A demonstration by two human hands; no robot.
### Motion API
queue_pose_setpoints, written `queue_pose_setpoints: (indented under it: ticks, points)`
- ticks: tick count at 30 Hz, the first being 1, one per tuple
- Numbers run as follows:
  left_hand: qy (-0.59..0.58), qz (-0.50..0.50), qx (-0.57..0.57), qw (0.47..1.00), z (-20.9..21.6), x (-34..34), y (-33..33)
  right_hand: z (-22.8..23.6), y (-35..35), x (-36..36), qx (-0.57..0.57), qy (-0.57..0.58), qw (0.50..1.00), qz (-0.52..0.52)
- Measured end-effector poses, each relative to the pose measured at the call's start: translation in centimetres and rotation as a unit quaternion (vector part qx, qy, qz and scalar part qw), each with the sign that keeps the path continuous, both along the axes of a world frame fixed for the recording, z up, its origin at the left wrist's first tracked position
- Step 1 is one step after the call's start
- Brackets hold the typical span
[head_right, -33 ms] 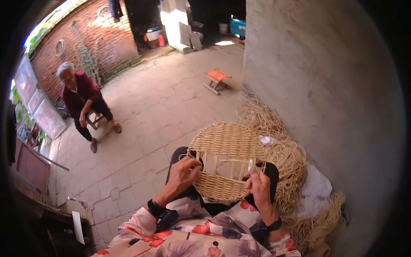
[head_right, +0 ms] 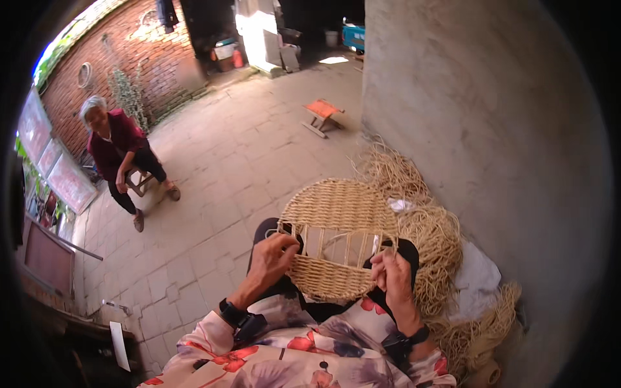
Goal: The recorder is weaving a round basket using thin wooden or bamboo strips.
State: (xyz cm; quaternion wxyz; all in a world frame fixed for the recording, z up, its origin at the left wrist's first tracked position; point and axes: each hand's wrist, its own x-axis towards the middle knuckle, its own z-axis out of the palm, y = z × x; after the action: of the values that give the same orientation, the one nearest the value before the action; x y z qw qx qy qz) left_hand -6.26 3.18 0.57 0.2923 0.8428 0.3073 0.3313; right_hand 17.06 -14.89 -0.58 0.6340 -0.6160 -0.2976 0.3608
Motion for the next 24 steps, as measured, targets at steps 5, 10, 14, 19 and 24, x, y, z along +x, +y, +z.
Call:
queue_pose_setpoints:
  ticks: [5,10,14,19,24]
  points:
    - [-0.002,-0.053,0.016,0.998,0.2,2.1,-0.8,0.5,-1.6,1.3,0.048,0.187,0.981,-0.010]
    - [0.053,-0.149,0.146,0.977,-0.7,4.2,-1.6,1.1,-0.8,1.8,0.103,0.159,0.982,-0.016]
    - [0.052,-0.164,0.149,0.974,-1.2,5.2,-1.7,1.6,-0.2,2.3,-0.010,0.022,0.993,0.119]
    - [0.048,-0.145,0.113,0.982,-1.1,5.9,-2.2,1.6,1.7,1.0,0.030,0.093,0.981,0.166]
    - [0.062,-0.121,0.082,0.987,-1.9,6.6,-2.2,1.6,5.8,0.1,0.045,-0.053,0.993,0.092]
